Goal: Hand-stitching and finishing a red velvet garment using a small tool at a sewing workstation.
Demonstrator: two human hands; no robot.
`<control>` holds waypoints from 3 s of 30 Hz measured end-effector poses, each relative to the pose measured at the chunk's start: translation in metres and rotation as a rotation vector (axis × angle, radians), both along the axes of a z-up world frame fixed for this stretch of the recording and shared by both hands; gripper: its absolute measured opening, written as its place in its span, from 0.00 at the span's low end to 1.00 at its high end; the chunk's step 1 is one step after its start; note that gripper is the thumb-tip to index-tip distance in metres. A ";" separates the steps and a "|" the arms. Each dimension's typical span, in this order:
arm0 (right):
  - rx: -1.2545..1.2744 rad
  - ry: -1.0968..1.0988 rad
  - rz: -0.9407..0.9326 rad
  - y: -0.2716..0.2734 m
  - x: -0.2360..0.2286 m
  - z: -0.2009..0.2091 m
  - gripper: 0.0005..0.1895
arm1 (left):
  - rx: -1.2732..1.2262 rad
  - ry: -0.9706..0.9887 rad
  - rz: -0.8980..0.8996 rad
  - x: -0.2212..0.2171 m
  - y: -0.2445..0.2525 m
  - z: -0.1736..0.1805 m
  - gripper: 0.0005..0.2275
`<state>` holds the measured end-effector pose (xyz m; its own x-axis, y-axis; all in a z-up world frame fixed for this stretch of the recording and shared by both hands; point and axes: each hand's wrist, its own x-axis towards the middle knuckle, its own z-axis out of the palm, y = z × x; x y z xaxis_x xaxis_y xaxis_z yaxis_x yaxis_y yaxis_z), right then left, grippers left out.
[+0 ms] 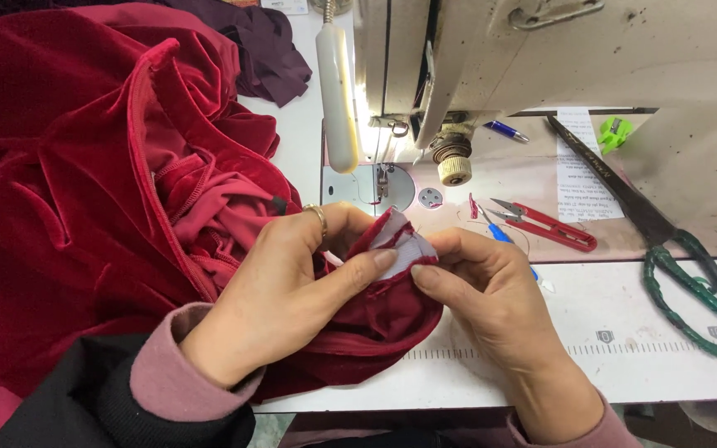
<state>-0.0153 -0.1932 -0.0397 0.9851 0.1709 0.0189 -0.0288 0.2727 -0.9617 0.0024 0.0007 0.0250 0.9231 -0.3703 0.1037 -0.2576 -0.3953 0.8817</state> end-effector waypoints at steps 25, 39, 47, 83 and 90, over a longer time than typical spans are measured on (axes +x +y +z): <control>0.045 0.278 -0.007 0.030 0.056 0.007 0.07 | -0.175 0.191 -0.105 0.067 0.016 -0.014 0.10; -0.151 0.055 -0.067 0.027 0.061 0.010 0.04 | 0.141 -0.169 0.071 0.063 0.017 -0.032 0.07; -0.214 0.039 -0.053 0.025 0.060 0.011 0.04 | 0.294 -0.222 0.117 0.045 0.018 -0.025 0.07; -0.208 0.048 0.116 0.017 0.052 0.004 0.04 | -0.435 0.556 -0.135 0.056 0.024 -0.038 0.08; -0.254 -0.054 0.127 0.018 0.049 0.008 0.04 | -0.383 0.580 -0.169 0.056 0.027 -0.036 0.08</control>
